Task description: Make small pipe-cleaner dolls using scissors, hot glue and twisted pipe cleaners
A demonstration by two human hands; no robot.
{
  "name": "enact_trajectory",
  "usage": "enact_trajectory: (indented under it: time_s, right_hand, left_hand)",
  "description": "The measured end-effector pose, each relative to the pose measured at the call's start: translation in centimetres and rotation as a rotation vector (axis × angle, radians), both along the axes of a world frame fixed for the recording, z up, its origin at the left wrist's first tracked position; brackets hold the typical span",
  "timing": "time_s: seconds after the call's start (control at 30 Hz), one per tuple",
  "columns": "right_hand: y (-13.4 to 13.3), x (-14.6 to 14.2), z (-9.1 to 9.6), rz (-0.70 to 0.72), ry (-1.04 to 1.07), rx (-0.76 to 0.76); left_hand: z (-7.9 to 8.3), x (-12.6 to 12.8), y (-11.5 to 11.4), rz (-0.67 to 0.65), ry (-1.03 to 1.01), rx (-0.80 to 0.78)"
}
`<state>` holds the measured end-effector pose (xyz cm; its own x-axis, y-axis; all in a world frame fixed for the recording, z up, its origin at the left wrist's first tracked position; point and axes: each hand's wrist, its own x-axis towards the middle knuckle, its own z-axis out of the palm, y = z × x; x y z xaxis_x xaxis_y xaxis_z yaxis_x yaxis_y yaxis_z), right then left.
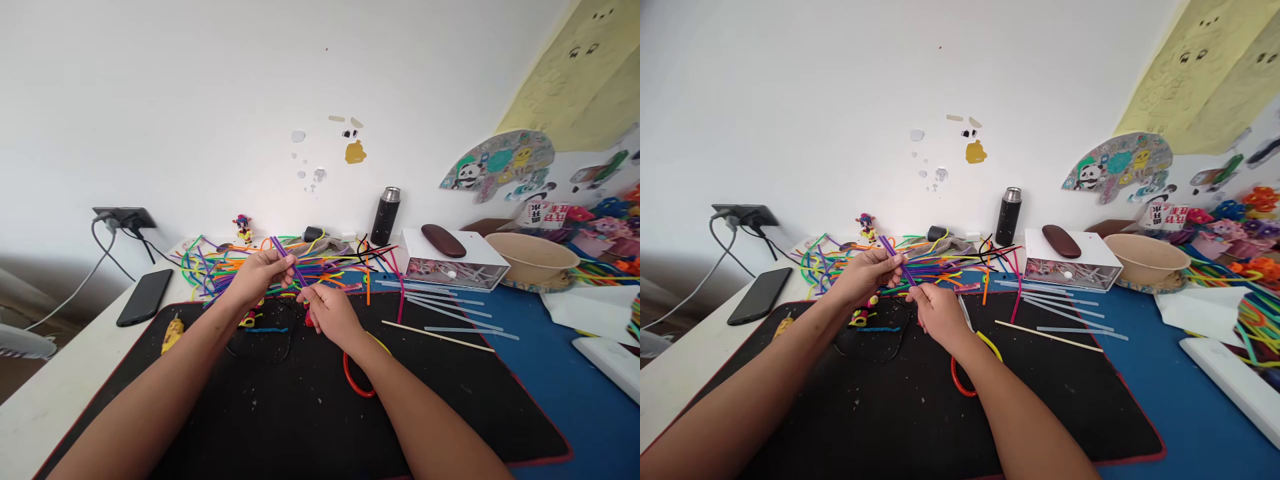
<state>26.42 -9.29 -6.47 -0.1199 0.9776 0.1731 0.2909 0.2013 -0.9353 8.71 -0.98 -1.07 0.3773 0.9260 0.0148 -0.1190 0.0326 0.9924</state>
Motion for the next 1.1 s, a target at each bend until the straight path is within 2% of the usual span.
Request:
enact_trajectory:
  time_s: [0.2,0.43,0.6,0.77,1.1]
  right_hand:
    - [-0.3,-0.1,0.2,-0.009,-0.183,0.04]
    - [-1.0,-0.5,0.7,0.01,-0.218,0.052]
    - [-0.4,-0.4,-0.1,-0.033,-0.121,0.02]
    - [0.2,-0.2,-1.0,-0.05,0.009,0.008]
    - [0.6,0.3,-0.1,-0.058,0.238,-0.047]
  left_hand:
    - [-0.2,-0.3,0.5,0.031,0.035,-0.021]
    - [-0.6,-0.5,0.8,0.052,-0.006,-0.05]
    - [-0.9,-0.3,0.8,0.007,0.0,-0.047]
    - [-1.1,-0.2,0.8,0.021,0.005,-0.061]
    - [-0.7,-0.1,0.4,-0.036,-0.135,-0.127]
